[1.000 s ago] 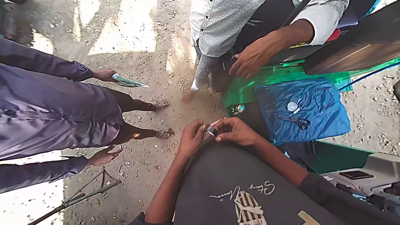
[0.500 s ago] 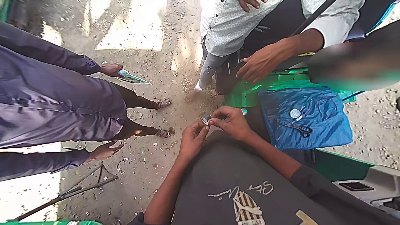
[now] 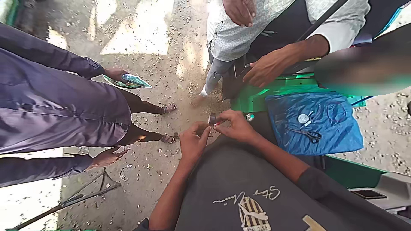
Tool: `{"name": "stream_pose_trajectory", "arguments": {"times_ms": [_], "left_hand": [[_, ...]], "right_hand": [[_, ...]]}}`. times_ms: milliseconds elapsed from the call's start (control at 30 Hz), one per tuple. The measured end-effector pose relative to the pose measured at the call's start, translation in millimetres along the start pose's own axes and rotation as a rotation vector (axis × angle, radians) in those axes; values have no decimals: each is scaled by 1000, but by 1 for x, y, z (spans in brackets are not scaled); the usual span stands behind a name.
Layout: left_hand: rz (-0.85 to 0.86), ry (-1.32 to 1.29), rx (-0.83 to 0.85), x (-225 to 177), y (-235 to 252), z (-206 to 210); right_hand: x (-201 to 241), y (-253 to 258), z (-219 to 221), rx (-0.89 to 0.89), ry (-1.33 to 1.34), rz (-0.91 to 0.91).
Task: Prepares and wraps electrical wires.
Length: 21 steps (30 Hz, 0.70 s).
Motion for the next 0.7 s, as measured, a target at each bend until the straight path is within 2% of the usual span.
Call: {"name": "stream_pose_trajectory", "arguments": {"times_ms": [133,300,367,567,700], "left_hand": [[305,256,-78,-24,-3,1],[448,456,-81,-35,-9,9],[454,485,-81,-37,-9,12],[287,439,48,-25,2,17],[262,495,85,-24,3,20]], "right_hand": [[9,5,-4,44,-150,25],[17,6,-7,81,-272,49],[18,6,-6,85,-310,37],[21,6,-2,82,-426,-25],[25,4,-2,81,-512,-49]]}}
Point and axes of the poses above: each hand's wrist, its own y-axis towards the middle knuckle, its own z-axis out of the palm, x = y × z, the point moved 9 cm from there along y, towards the middle knuckle, and after that the axes turned 2 degrees about z, right-handed, at the moved point
